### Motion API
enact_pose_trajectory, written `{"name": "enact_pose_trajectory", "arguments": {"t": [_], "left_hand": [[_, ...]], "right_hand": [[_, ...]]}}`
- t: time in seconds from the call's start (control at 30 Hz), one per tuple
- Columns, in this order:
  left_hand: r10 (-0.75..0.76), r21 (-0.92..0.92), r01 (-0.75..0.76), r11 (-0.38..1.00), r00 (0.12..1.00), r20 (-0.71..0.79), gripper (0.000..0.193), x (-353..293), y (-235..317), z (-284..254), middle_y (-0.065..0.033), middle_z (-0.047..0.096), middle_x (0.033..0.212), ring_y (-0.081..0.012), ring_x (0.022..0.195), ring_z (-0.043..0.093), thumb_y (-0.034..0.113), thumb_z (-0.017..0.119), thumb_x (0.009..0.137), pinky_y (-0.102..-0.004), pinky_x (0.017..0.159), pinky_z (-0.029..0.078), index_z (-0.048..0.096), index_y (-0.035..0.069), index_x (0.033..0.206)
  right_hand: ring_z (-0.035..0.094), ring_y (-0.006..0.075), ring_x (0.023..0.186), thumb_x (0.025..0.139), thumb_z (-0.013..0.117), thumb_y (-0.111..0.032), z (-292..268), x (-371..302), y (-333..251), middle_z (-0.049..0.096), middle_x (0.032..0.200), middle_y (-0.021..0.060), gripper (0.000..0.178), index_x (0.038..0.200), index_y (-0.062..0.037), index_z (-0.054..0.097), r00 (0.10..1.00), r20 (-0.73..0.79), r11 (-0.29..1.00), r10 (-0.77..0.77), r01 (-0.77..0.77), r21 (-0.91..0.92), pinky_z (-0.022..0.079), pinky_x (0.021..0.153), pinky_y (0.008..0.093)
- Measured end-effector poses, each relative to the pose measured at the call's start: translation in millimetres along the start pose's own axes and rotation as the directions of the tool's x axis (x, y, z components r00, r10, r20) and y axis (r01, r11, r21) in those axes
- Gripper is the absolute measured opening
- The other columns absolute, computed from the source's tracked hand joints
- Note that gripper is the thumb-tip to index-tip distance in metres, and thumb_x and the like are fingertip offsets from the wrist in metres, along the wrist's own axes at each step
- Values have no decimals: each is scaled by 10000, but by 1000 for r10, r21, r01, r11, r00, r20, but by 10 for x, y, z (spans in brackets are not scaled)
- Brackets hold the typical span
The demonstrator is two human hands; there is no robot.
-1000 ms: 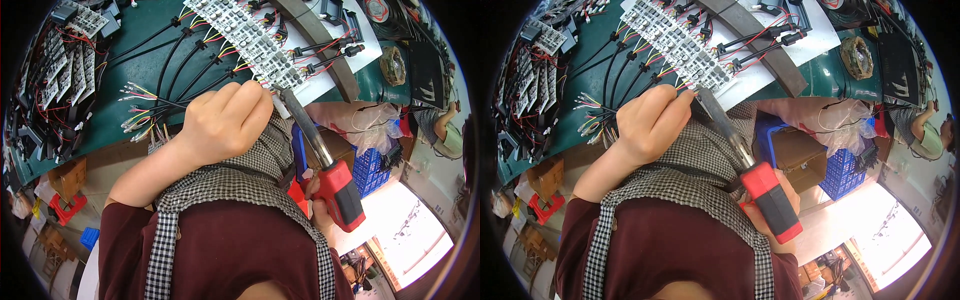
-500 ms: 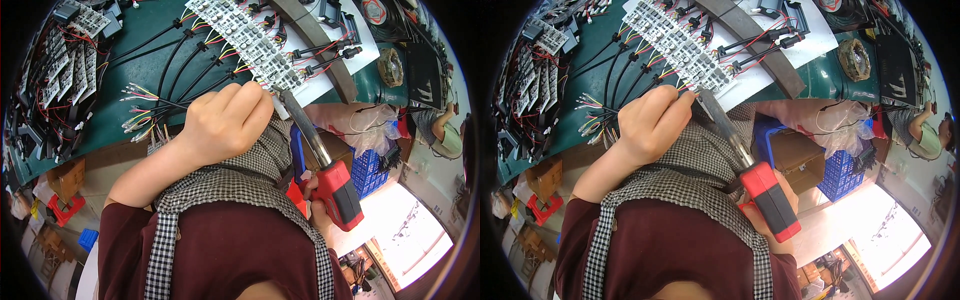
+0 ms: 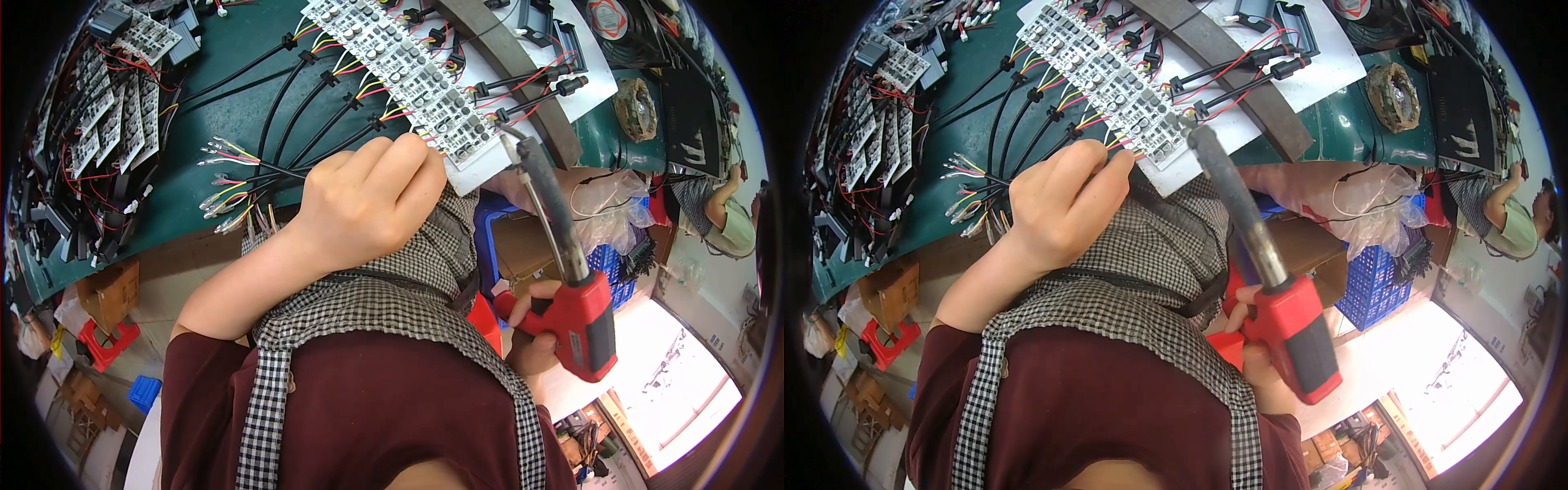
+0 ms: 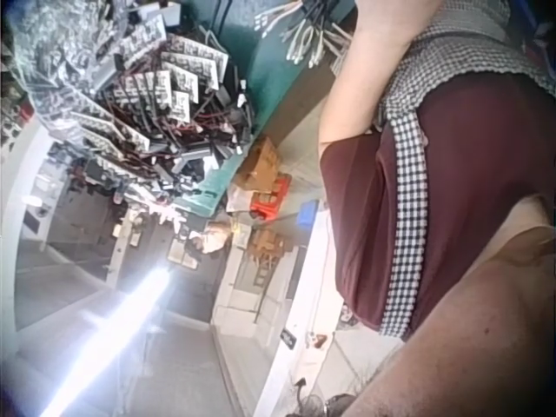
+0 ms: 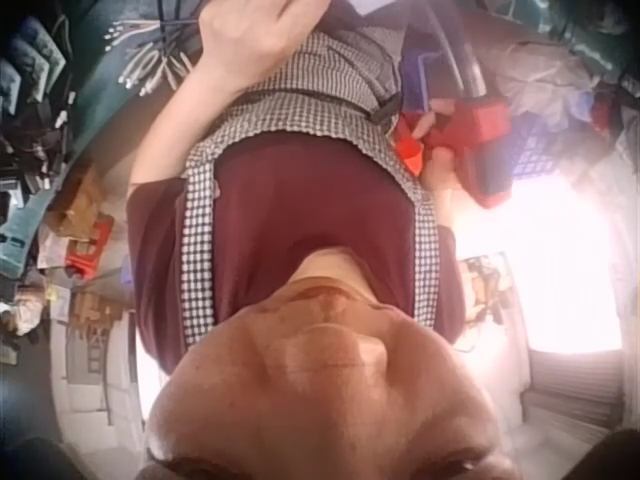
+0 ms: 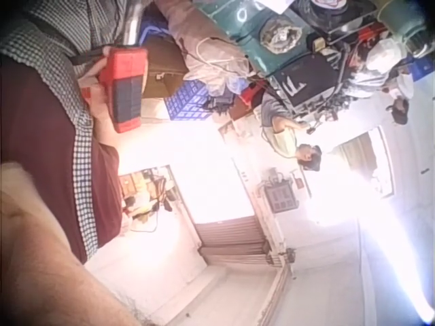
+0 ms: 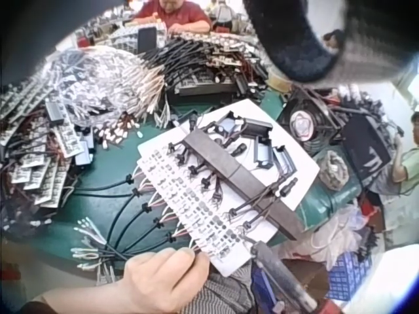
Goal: The person solders wires to electronic circuit boards and LED modules, connecting components at a factory assembly line. This is done using a soldering iron.
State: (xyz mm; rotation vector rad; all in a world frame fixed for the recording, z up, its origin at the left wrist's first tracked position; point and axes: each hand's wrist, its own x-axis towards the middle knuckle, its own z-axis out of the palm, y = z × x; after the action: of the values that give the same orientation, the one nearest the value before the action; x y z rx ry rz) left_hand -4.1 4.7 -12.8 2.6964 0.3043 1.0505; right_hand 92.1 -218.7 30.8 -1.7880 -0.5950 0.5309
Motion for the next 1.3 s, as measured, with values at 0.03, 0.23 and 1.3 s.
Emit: {"name": "enact_pose_trajectory", "arguments": {"t": [0.03, 0.23, 1.3], "left_hand": [[22, 46, -19, 999, 998, -63, 189, -9, -22, 49, -28, 487, 720, -112, 524, 493, 36, 641, 605, -224, 406, 362, 600, 16, 788], [59, 113, -47, 992, 993, -100, 113, -4, -25, 62, 4, 460, 701, -76, 517, 461, 78, 605, 639, -199, 389, 320, 575, 55, 746], [92, 103, -75, 992, 981, -171, 124, -37, -23, 148, 1, 495, 725, -102, 557, 469, 72, 634, 678, -206, 401, 314, 614, 33, 794]], "right_hand": [[467, 123, 487, 756, 561, -667, 11, 26, -1, 489, 598, 50, 755, 1010, 41, 491, 1000, -1, 1000, -2, 2, 2, 316, 487, 221], [546, 342, 1065, 876, 498, -511, 132, 422, 124, 494, 1163, 200, 678, 1267, 28, 367, 992, -48, 945, -119, 128, 299, 460, 899, 402], [601, 149, 692, 790, 676, -308, -247, -132, 143, 623, 831, 81, 410, 974, 40, 561, 982, 158, 976, -104, 131, -173, 467, 607, 254]]}}
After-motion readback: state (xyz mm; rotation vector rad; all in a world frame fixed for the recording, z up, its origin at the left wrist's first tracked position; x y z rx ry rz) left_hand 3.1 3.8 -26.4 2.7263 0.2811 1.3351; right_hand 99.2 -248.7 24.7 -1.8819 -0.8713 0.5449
